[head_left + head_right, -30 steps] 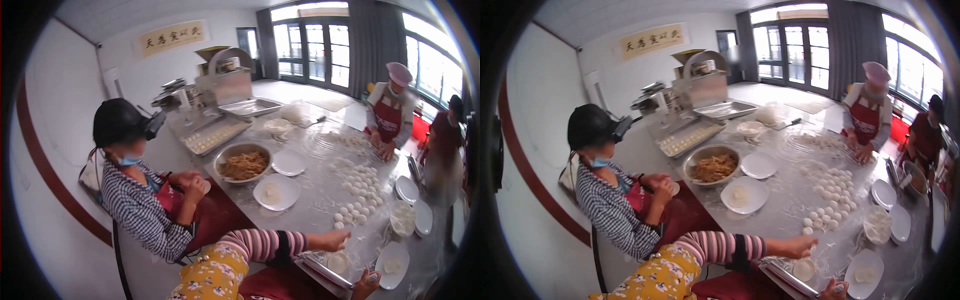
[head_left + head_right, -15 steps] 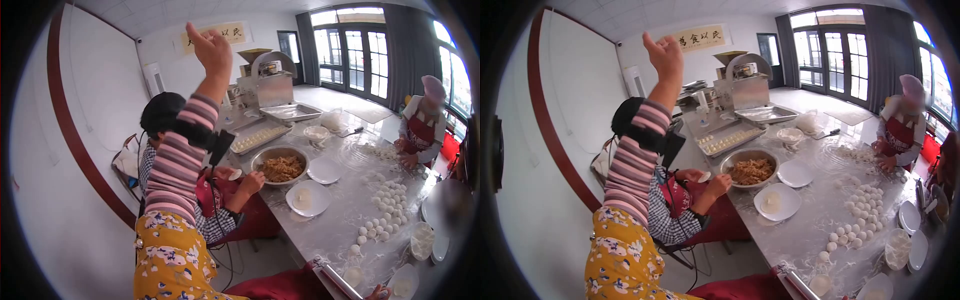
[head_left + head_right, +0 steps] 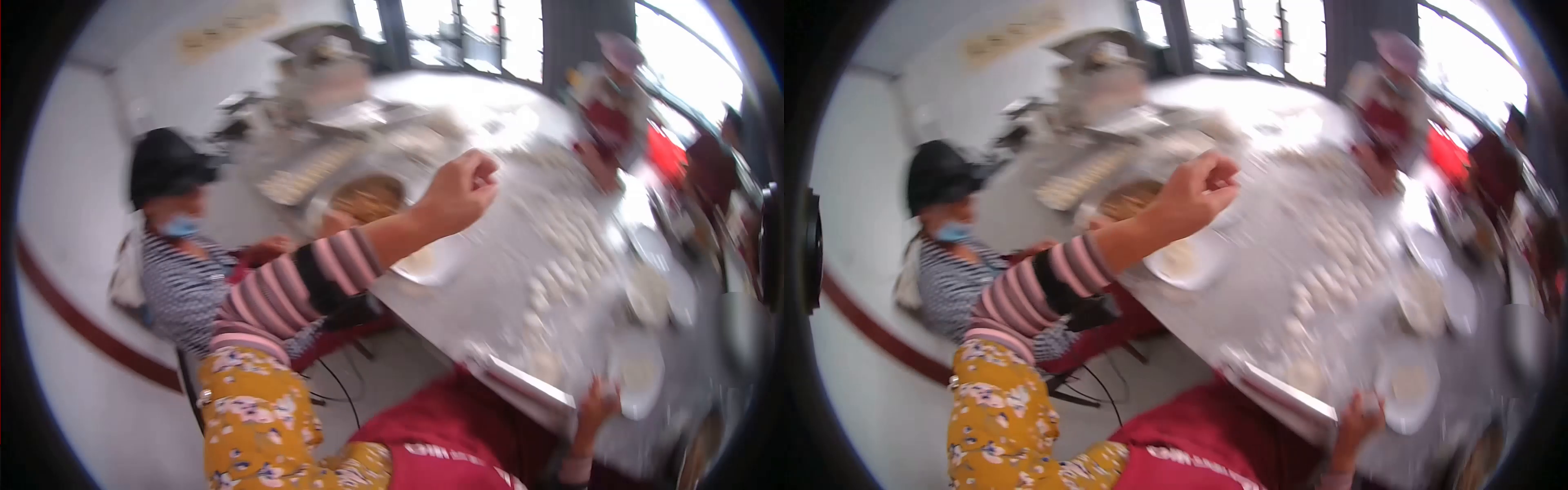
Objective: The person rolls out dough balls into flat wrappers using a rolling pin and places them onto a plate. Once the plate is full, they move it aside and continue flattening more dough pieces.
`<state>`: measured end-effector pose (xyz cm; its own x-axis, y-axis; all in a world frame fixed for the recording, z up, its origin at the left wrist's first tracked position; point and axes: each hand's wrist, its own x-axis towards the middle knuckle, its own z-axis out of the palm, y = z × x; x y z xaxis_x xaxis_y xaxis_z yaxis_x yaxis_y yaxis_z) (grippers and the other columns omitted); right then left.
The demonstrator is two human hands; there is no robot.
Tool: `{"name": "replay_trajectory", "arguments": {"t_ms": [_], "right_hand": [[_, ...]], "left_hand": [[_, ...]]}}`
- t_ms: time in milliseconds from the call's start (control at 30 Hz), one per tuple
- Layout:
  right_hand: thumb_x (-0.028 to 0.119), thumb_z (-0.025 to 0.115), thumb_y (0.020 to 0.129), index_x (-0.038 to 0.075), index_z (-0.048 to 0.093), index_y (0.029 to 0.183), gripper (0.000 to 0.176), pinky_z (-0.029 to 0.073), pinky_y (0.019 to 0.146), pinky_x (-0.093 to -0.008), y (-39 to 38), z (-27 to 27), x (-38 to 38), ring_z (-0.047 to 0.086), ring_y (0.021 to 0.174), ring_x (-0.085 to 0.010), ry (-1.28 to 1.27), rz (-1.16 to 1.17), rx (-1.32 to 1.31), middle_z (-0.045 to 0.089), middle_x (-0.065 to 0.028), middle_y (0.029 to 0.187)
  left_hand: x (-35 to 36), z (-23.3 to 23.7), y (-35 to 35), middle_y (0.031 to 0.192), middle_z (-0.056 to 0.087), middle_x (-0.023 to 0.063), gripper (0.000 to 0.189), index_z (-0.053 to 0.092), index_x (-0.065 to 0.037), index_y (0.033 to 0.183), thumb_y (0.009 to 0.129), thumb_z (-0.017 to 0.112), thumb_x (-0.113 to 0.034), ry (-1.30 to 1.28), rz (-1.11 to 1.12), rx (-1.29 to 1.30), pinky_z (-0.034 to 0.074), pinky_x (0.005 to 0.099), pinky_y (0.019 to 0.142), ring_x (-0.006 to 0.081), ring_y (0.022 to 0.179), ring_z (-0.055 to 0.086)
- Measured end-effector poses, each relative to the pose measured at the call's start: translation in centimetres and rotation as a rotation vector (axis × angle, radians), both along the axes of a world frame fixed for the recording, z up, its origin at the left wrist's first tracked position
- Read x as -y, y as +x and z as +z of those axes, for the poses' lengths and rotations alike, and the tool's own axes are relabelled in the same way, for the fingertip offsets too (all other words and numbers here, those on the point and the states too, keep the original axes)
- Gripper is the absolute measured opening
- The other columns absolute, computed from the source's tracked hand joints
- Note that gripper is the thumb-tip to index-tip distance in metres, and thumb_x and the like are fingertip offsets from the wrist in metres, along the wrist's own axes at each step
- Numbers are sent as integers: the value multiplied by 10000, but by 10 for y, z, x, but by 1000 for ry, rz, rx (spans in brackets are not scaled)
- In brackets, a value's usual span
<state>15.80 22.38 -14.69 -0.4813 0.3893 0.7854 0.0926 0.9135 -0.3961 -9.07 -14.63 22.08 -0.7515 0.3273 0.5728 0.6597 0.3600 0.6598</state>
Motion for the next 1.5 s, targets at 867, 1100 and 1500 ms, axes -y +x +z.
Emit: {"name": "replay_trajectory", "arguments": {"t_ms": [867,1100,1500], "right_hand": [[56,736,730,54,484,703,253,393,478,-292,24,140,80,443,492,-140,-710,191,-31,479,-59,555],[112,749,715,20,507,745,261,427,502,-362,-47,140,51,539,526,-295,-615,201,-16,546,-154,603],[129,764,696,43,506,736,275,440,530,-415,23,147,82,564,617,-386,-697,163,69,554,-170,643]], "left_hand": [[-153,-223,84,816,631,161,170,577,-26,893,779,617,-147,-675,-537,390,471,414,695,336,791,618],[-158,-219,81,828,641,196,177,631,-45,835,797,579,-210,-701,-594,420,472,419,712,348,820,620],[-157,-221,72,887,633,234,247,623,12,905,764,577,-185,-706,-721,467,466,426,758,375,863,611]]}}
